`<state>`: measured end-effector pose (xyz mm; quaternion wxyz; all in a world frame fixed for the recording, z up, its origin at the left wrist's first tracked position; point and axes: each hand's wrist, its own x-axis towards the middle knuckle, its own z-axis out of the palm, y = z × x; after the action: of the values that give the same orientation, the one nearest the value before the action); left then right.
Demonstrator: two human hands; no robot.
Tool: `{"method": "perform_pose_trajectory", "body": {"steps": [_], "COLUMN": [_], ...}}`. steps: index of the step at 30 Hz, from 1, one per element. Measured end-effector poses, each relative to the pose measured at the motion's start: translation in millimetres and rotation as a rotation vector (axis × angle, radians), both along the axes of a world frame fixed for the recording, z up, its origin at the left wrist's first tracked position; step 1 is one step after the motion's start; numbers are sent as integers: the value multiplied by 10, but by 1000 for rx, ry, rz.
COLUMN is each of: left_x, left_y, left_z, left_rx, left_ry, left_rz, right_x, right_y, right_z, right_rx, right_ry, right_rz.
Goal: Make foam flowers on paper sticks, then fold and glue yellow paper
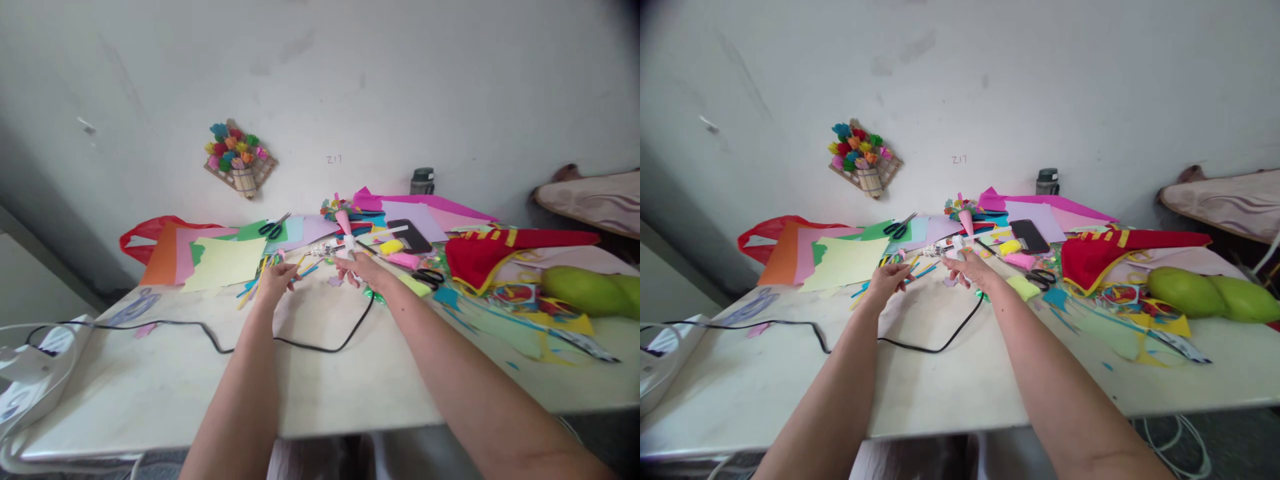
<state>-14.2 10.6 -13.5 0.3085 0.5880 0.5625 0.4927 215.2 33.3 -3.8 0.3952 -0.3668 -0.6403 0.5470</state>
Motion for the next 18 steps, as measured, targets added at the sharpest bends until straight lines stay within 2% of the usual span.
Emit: {"method": "perform_pose_trajectory", "body": {"steps": [10,18], "left_x": [-1,-11], "left_y": [8,25], "left_z": [-18,-37], "left_rx": [9,15], "left_ry": [25,44], "left_rz": [2,15], "right_x": [-12,-27], "right_y": [-59,-13], "right_z": [41,-2], "right_rx": [41,34], "right_ry": [-45,-39], "right_rz": [-19,-38]}}
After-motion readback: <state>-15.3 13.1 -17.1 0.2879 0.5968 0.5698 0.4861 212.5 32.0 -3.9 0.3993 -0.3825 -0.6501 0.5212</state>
